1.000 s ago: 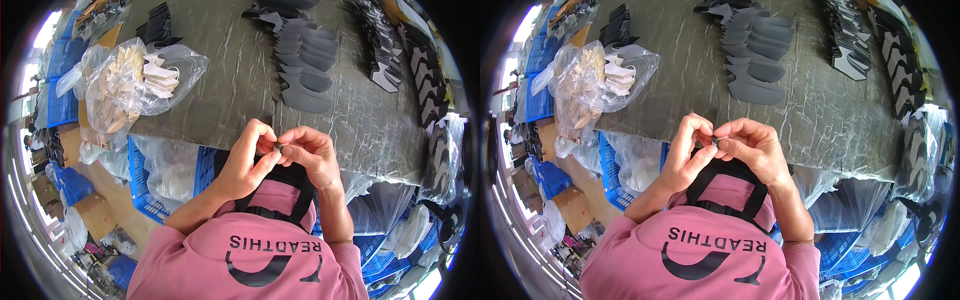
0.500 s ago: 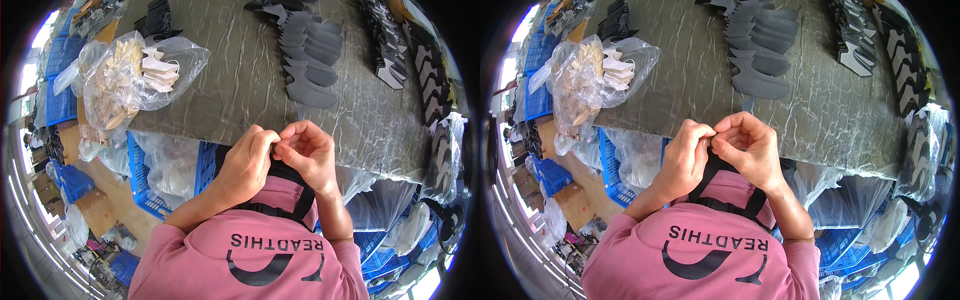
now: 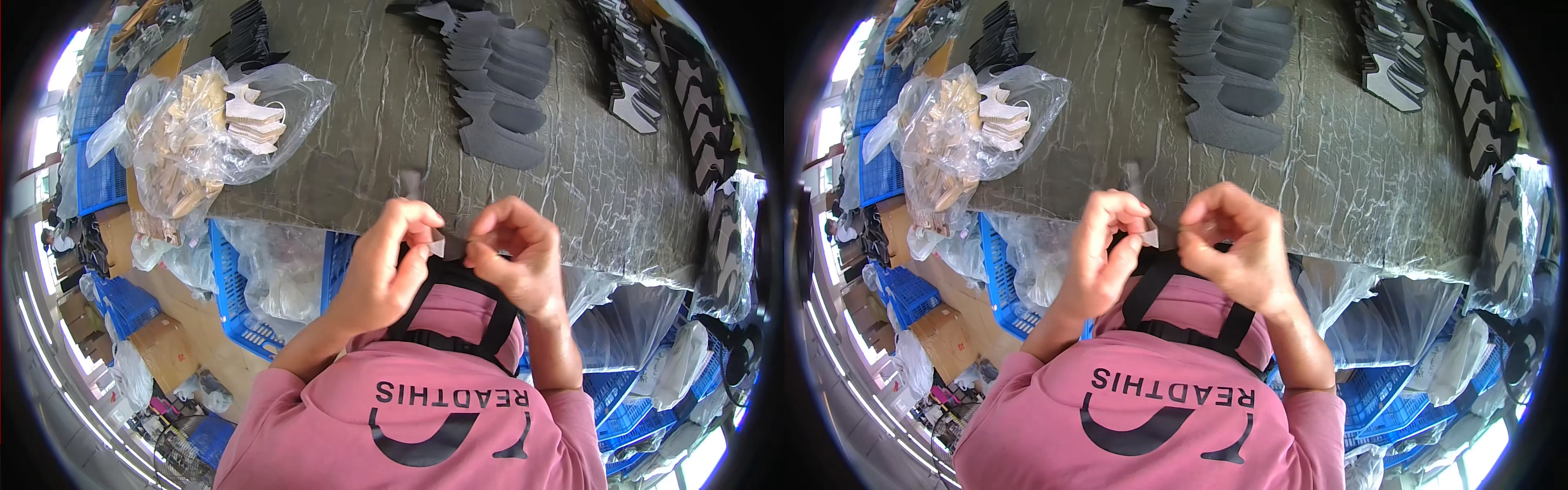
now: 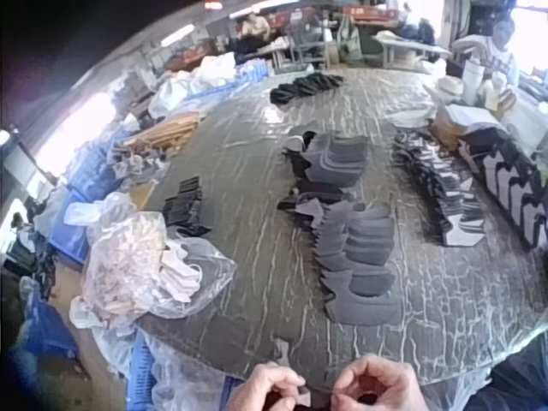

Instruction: The person peels the backing from adhesive lining pieces, applies them onto pre-cut shoe fabric components on the table by hand, and stacks the assembled components.

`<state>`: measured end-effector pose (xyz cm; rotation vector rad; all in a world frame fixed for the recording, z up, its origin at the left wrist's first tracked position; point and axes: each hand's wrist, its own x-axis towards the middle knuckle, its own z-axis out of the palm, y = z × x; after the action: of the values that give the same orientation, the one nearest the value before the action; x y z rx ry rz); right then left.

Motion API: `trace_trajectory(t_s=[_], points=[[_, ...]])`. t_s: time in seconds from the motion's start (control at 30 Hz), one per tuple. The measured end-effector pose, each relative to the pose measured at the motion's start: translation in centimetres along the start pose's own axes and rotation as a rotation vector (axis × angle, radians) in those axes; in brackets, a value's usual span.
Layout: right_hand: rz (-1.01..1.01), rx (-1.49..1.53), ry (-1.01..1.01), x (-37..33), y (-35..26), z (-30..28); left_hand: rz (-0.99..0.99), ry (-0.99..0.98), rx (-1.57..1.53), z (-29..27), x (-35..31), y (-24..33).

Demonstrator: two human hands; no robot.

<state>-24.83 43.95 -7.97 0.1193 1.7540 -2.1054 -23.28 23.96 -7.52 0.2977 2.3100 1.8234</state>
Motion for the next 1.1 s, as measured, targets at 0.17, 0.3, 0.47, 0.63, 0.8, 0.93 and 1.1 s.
trace_trajectory(t_s=[0.17,0.3,0.47,0.63,0.8,0.93,1.1], points=[[0.039,-0.118,0.144,0.1,0.9,-3.9,-0.242,0.111,-0.426,-2.3,0.0,-1.4],[-0.094,-0.488,0.202,0.8,1.3,-3.8,-0.314,0.079,-0.596,-2.5,0.3,-2.3],[-0.263,-0.748,0.178,1.4,1.3,-2.8,-0.231,0.062,-0.332,-1.0,0.5,-2.3],[-0.294,-0.765,0.185,1.3,1.4,-2.4,0.099,0.218,0.266,-0.6,0.4,-2.7],[-0.210,-0.795,0.154,2.4,-0.9,-1.6,0.226,0.232,0.540,0.4,1.4,-3.3],[-0.274,-0.839,0.153,4.0,-0.4,-0.7,0.179,0.183,0.680,1.2,2.2,-3.4],[-0.201,-0.817,0.147,5.1,0.9,-0.2,0.142,0.186,0.674,0.9,2.1,-4.2]])
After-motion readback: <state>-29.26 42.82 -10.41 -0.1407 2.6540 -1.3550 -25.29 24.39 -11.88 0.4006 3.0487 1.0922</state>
